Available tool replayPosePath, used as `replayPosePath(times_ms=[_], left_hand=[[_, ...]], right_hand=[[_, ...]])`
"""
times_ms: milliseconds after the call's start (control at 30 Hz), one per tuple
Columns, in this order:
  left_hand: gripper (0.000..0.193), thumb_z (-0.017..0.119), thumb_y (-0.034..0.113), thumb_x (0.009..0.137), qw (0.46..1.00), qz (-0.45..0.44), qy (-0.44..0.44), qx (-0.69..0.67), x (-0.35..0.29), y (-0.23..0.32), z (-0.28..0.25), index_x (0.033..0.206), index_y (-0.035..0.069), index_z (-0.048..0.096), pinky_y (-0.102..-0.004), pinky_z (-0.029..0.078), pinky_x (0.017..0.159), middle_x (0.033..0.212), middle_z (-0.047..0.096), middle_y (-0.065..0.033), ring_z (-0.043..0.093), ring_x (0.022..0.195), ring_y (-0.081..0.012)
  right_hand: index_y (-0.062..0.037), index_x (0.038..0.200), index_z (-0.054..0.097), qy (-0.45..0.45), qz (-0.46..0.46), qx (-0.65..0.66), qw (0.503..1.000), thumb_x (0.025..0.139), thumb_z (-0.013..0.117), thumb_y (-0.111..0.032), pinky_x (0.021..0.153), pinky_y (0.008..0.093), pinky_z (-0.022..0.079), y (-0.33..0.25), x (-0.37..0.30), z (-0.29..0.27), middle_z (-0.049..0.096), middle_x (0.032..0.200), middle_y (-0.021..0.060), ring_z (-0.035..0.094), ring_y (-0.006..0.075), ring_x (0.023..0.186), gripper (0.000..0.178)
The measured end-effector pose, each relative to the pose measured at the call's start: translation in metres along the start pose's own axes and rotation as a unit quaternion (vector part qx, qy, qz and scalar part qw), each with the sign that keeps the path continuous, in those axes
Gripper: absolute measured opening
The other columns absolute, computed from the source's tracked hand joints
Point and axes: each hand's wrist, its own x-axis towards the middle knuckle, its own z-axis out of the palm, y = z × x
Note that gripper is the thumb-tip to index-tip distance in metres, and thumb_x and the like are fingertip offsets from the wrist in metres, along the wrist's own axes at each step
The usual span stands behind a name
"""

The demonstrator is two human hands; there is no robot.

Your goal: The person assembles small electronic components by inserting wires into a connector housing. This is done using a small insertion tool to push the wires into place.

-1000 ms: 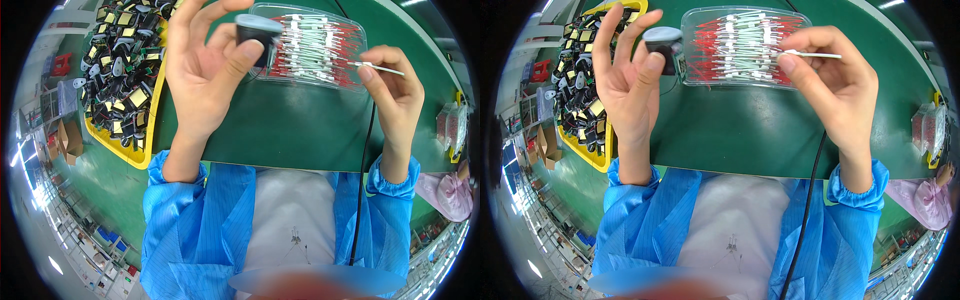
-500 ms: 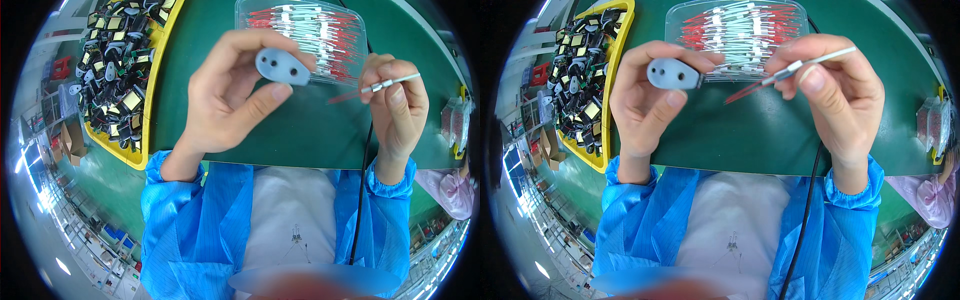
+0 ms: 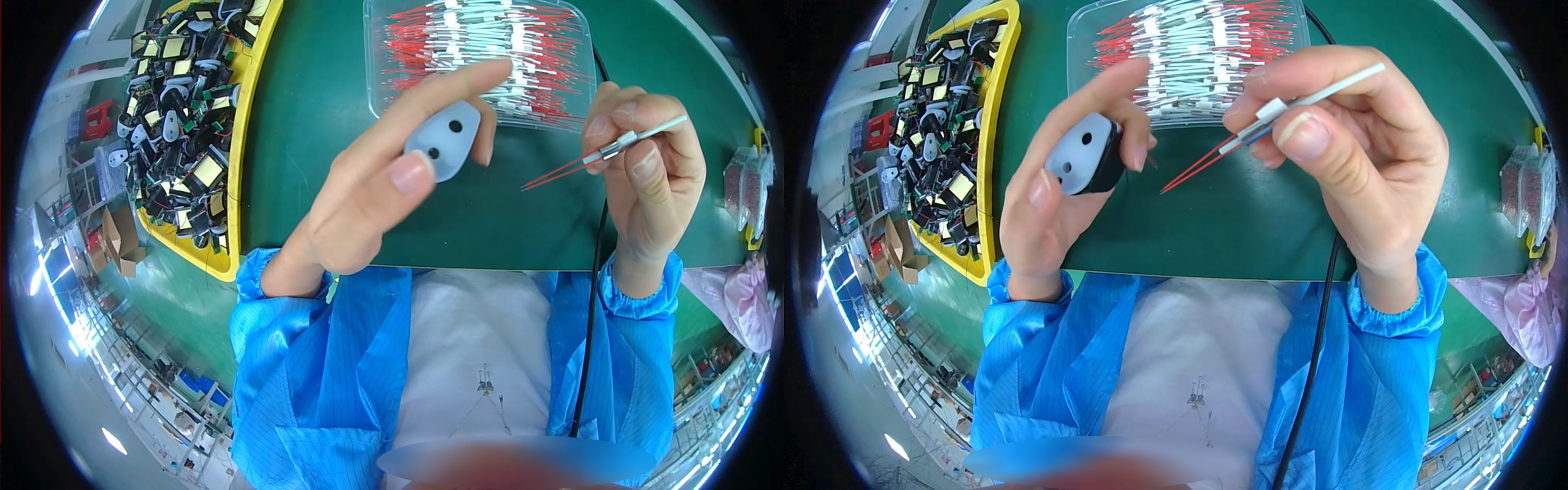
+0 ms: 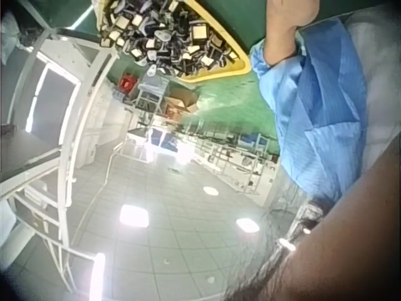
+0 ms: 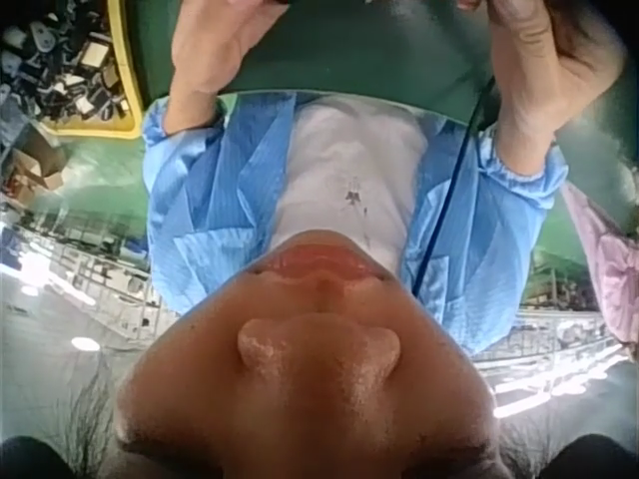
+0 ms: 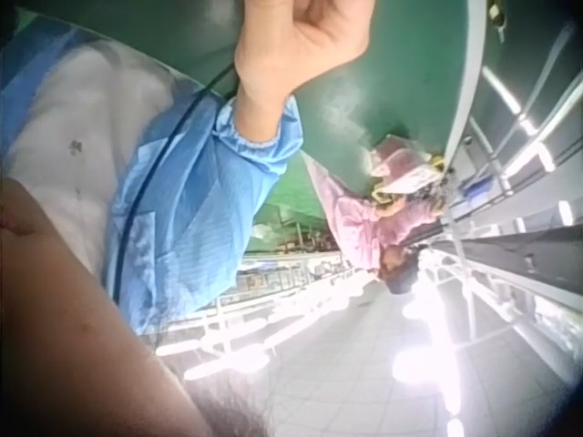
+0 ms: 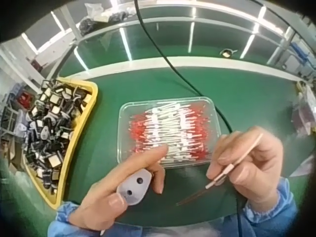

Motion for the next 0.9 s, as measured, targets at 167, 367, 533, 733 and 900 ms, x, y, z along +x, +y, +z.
replayPosePath(times_ms=[167,367,533,733,900], left_hand=[[0.083,0.071,0.045,0.075,0.968,0.175,-0.040,0.176,0.003,-0.009,-0.003,0.129,-0.010,0.039,-0.0335,0.044,0.074,0.087,0.050,-0.0107,0.053,0.082,-0.0190],[0.079,0.068,0.045,0.075,0.995,0.083,0.015,0.046,-0.001,-0.012,0.005,0.128,-0.006,0.041,-0.0234,0.045,0.059,0.088,0.059,-0.0130,0.055,0.064,-0.0144],[0.079,0.066,0.045,0.077,0.999,0.011,0.006,0.043,-0.001,-0.011,0.009,0.131,-0.007,0.039,-0.0215,0.043,0.056,0.087,0.059,-0.0128,0.054,0.061,-0.0127],[0.073,0.066,0.042,0.080,0.987,0.035,-0.020,0.158,-0.003,-0.012,0.007,0.130,-0.006,0.042,-0.0180,0.039,0.054,0.085,0.057,-0.0059,0.051,0.064,-0.0066],[0.070,0.066,0.040,0.079,0.981,0.037,-0.026,0.188,-0.004,-0.011,0.007,0.128,-0.005,0.045,-0.0170,0.039,0.055,0.086,0.058,-0.0038,0.050,0.066,-0.0042]], right_hand=[[0.0008,0.105,0.053,-0.004,0.009,0.006,1.000,0.091,0.054,-0.024,0.056,0.0236,0.037,-0.003,0.000,0.002,0.056,0.085,0.0116,0.045,0.0144,0.070,0.028],[0.0020,0.104,0.053,-0.004,0.002,-0.013,1.000,0.091,0.053,-0.021,0.056,0.0240,0.039,-0.002,0.000,0.003,0.056,0.085,0.0124,0.046,0.0148,0.073,0.026],[0.0050,0.096,0.054,-0.019,0.024,-0.069,0.997,0.085,0.057,-0.011,0.055,0.0266,0.042,-0.019,-0.005,0.016,0.057,0.083,0.0148,0.050,0.0167,0.065,0.020],[0.0075,0.081,0.058,-0.083,-0.107,-0.228,0.964,0.068,0.062,0.008,0.057,0.0286,0.044,-0.013,-0.001,0.024,0.060,0.076,0.0153,0.056,0.0214,0.065,0.013],[0.0075,0.081,0.059,-0.091,-0.111,-0.243,0.959,0.067,0.063,0.009,0.054,0.0279,0.043,-0.015,-0.001,0.024,0.059,0.074,0.0142,0.056,0.0200,0.062,0.014]])
